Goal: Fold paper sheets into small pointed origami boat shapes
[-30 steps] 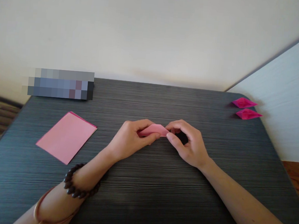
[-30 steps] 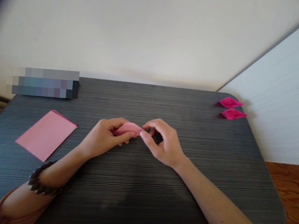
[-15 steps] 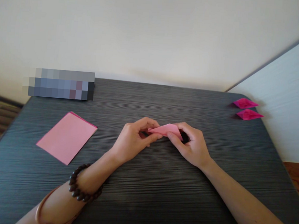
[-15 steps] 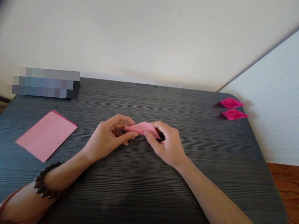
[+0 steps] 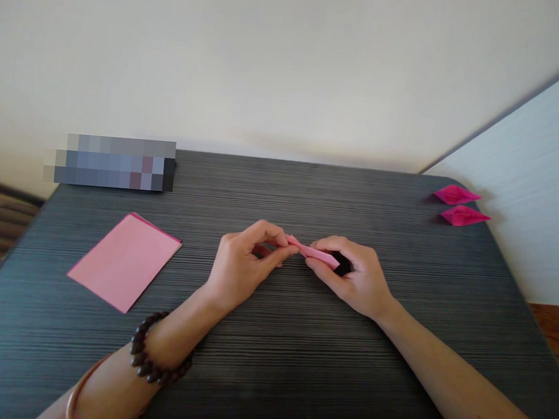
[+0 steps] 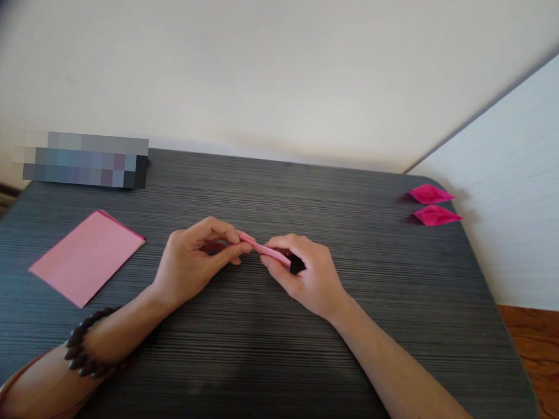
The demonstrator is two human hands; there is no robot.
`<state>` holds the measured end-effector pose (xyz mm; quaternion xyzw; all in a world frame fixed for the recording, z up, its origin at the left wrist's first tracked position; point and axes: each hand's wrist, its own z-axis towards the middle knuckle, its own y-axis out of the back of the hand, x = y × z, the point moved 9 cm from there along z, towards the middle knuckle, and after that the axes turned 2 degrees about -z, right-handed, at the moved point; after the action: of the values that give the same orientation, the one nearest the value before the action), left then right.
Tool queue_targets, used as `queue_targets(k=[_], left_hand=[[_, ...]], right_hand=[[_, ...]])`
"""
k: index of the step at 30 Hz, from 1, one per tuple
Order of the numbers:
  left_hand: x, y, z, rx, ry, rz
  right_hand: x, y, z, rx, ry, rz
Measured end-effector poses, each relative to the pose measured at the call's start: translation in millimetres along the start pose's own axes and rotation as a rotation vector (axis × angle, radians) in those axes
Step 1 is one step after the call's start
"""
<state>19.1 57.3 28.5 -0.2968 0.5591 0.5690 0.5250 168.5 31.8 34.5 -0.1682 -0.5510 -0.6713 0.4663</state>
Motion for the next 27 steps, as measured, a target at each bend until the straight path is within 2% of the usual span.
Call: queue_targets(k=[16,23,27], left_hand=[[-14,2,-1,-0.011,-0.095,0.100],[-18,1,0,0.030,-0.187,0.253],[-23,-1,-1,0.053,-0.267,0.309]], right_hand=[[9,4,-2,-0.061,0.065,-0.080],[22,9,-3,-0.122,0.208,-0.138],[24,8,-3,-0.115,0.234,-0.184]])
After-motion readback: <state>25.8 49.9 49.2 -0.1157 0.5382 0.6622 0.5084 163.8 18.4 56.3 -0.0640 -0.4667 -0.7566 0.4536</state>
